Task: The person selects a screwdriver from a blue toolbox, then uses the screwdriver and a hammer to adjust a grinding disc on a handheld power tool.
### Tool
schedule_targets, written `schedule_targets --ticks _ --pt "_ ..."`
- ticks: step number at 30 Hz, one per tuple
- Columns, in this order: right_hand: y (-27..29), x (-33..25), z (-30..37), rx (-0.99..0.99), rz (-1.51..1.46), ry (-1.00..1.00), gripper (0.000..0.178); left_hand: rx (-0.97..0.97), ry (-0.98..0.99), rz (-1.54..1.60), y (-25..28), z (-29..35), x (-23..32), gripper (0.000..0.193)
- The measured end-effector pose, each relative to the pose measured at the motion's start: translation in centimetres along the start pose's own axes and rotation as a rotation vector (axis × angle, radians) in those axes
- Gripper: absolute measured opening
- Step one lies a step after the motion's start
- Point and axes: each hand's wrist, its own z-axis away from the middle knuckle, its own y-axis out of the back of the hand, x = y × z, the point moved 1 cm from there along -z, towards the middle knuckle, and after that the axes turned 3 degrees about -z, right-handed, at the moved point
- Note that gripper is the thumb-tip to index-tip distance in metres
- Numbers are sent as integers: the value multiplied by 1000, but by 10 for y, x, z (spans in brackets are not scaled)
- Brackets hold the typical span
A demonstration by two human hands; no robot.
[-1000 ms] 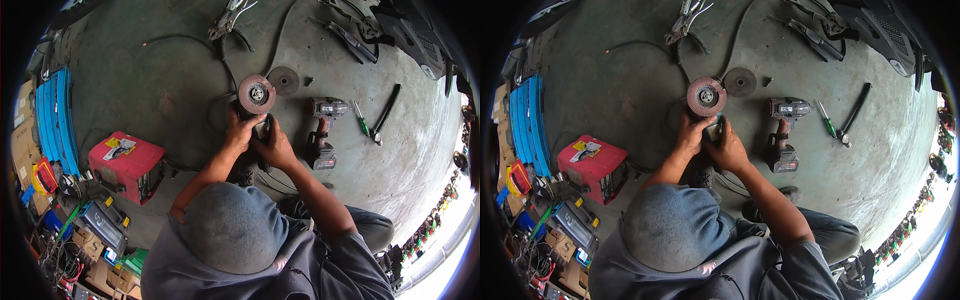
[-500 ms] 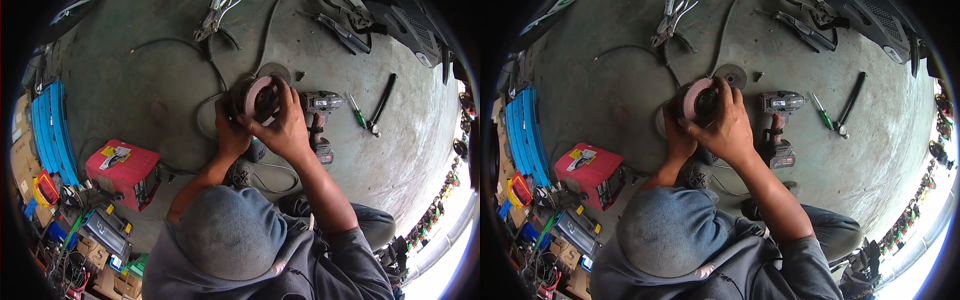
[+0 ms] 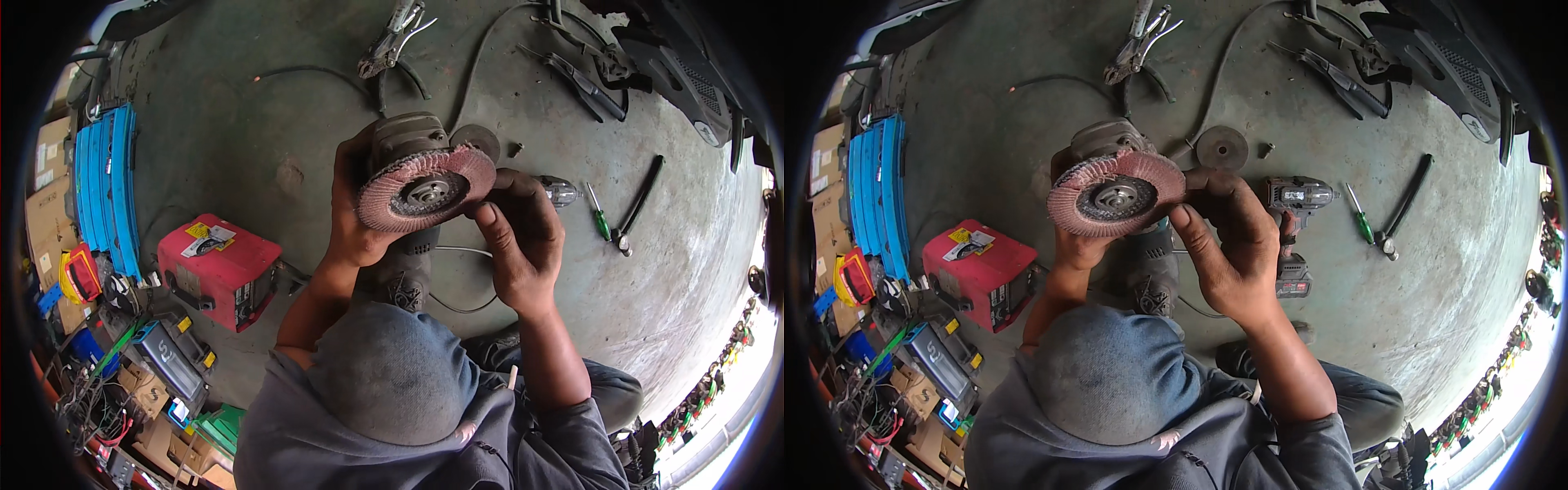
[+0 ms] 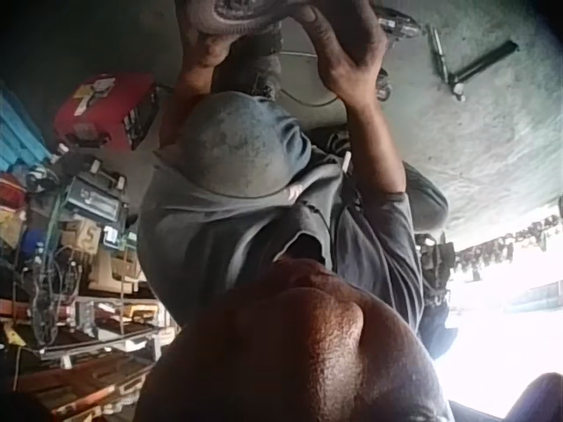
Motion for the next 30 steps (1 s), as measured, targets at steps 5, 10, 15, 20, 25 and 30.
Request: schedule_targets --ticks 5,10,15,20,25,30 --pt "-5 -2 7 -30 118 28 23 -106 -299 33 6 -5 -12 83" --pt "-3 -4 12 -53 149 10 23 -150 -333 277 3 -7 -18 79" --pt "-6 -5 9 -33 75 45 23 -108 -284 304 -2 -6 -16 79" --pt "-4 -6 5 -2 138 7 21 -29 -45 103 -1 2 -11 81" --pt "-5 -11 3 5 221 13 20 25 167 208 -6 8 -12 82" --pt "-7 -12 3 17 262 50 19 23 239 274 -7 9 -16 81"
